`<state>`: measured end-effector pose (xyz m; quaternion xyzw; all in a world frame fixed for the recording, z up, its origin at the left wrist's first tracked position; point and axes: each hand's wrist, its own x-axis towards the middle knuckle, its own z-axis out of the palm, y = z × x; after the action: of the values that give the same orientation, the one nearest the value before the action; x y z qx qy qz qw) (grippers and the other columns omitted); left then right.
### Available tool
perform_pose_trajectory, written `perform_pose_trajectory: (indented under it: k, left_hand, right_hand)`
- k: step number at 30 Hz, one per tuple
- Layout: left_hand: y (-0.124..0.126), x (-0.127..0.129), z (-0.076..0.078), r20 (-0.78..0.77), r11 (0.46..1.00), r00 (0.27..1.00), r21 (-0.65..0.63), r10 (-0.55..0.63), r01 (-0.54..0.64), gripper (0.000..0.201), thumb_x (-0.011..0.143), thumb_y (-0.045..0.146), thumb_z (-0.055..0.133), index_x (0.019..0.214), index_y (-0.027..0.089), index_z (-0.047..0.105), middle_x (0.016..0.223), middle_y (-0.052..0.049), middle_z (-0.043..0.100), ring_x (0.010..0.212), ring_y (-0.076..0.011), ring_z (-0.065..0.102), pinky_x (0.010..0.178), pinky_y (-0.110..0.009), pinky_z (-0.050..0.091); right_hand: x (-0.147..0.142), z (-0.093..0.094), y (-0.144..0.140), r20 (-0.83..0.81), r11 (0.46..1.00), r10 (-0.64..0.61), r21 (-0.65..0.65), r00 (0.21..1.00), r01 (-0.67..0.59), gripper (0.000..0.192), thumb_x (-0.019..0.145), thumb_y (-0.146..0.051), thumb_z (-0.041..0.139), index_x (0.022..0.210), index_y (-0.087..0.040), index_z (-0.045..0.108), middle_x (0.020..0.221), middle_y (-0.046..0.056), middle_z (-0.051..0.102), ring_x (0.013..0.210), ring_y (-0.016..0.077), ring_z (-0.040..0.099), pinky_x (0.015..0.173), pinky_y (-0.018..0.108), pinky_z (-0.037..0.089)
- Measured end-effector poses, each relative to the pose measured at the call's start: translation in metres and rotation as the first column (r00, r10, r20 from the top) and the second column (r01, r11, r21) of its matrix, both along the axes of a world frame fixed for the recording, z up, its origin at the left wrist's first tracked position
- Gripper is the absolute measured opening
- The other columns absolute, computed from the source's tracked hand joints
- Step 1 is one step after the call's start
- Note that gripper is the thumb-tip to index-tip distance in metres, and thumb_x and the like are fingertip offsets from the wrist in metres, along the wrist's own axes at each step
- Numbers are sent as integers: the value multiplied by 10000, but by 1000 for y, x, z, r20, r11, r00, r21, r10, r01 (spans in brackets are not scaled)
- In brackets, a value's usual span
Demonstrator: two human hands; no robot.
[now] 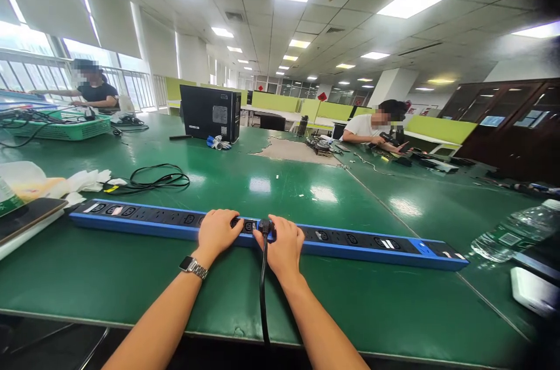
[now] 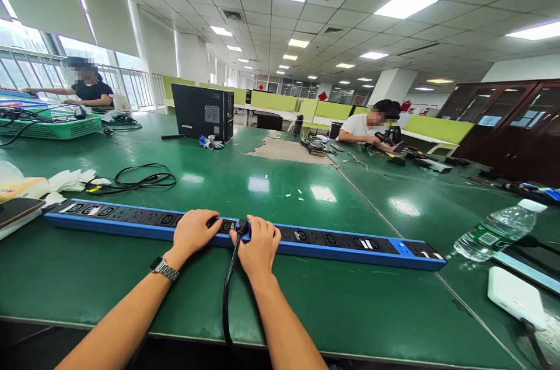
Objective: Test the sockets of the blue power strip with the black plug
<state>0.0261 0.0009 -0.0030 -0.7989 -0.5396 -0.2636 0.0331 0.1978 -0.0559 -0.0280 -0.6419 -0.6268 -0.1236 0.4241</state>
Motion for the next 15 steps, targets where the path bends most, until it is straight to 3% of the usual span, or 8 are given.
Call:
perform_pose_trajectory:
  k: [8,15]
  left_hand:
    - [0,-1,-1,16,1000,1000,-8,-15,15,321,899,411,492,1004,222,729,1025,-60,750,978,-255,667,909,-398,447]
    - [0,-1,-1,5,1000,1000,-8,-4,4,328,904,419,489,1012,221,728,1030,-54,750,971,-252,664,914,-396,445]
  right_hand:
    - [0,-1,-2,-35,982,173,87,984,-170,437,851,-388,619,1244,-202,570,1185,90,658,1095,248,548,950,400,378]
    - [1,-1,-1,-5,952,287,116,958,-285,384,852,-279,588,1227,-200,593,1223,85,649,1114,244,538,960,402,409]
